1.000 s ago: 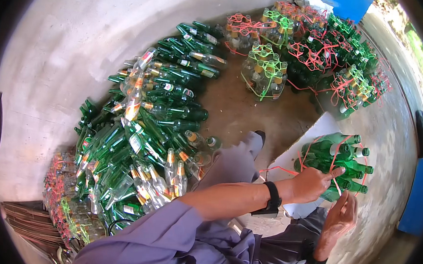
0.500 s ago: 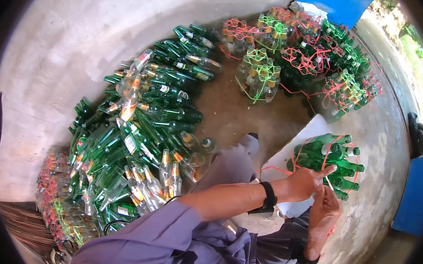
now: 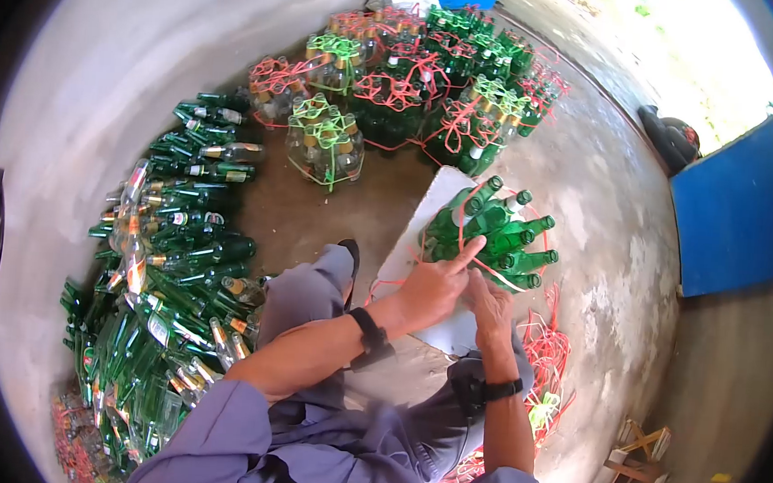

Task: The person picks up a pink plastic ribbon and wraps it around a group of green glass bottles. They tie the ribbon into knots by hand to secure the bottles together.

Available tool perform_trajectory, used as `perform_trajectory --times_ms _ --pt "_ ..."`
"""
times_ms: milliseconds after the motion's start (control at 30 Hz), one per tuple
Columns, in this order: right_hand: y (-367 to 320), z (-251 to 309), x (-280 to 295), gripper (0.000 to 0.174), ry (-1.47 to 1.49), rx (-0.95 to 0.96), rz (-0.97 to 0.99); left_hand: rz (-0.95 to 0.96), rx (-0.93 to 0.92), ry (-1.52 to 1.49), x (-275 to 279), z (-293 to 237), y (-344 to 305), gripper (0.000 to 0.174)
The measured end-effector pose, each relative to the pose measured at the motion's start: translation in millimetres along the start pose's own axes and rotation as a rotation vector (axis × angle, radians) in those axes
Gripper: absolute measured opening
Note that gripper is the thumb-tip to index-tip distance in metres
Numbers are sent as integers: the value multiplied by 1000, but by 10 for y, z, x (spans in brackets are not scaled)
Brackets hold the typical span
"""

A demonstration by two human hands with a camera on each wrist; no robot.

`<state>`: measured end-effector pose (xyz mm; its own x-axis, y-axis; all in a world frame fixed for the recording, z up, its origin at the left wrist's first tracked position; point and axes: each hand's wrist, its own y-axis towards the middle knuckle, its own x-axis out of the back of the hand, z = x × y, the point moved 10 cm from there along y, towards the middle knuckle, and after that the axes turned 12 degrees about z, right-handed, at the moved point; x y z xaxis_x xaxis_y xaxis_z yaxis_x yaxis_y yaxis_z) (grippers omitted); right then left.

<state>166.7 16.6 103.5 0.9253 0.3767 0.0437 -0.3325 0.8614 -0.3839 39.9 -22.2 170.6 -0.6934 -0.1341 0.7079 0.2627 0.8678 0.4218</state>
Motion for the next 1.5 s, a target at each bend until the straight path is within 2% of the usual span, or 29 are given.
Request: perform_trajectory --times_ms 100,233,467,533,567,633,667,700,767,833,900,967,1000,1067,1100,1167,1300,1400,1500 --pt "118 -50 -131 37 172 -28 65 -10 -43 -2 29 -46 -6 8" --pt "273 -139 -161 22 307 12 164 20 -75 42 18 -92 -5 11" --pt "437 -211 -152 21 371 62 150 14 -47 42 38 -150 8 8" --pt "425 74 -156 17 -126 413 137 181 54 -9 16 -127 -9 7" --pt "395 81 -132 14 -170 378 100 186 75 3 72 -123 -38 7" --pt "179 425 -358 19 -757 615 165 178 55 13 244 -181 -73 7" --pt "282 305 -274 14 -438 421 207 175 65 -27 391 -162 -108 9" --pt "307 112 -253 18 89 160 160 182 83 -18 588 -119 -162 9" --pt "381 49 -251 22 144 229 169 98 128 -211 1124 50 -333 16" --pt "401 47 -250 21 143 225 186 -19 266 -171 1740 255 -575 21" --pt "398 39 -259 20 137 216 201 -152 538 -272 2051 738 -1037 19" --pt "407 29 -259 19 146 209 188 -99 766 -155 2144 1215 -1535 21" --pt "412 23 -262 18 155 207 182 -99 766 -150 2129 1325 -1696 21" --pt "414 12 -271 19 178 200 166 150 853 160 1890 1493 -2031 25" --pt "411 -5 -252 19 196 189 149 150 850 159 1791 1583 -2193 25" --pt "424 -3 -249 19 190 208 172 417 776 447 1424 1724 -2417 27" --pt "399 19 -273 19 209 205 193 513 793 456 1042 2021 -2703 23" --pt "377 50 -282 20 214 229 183 547 685 460 788 2097 -2830 12" --pt "439 -54 -229 18 199 216 235 543 625 518 710 2028 -2819 11"
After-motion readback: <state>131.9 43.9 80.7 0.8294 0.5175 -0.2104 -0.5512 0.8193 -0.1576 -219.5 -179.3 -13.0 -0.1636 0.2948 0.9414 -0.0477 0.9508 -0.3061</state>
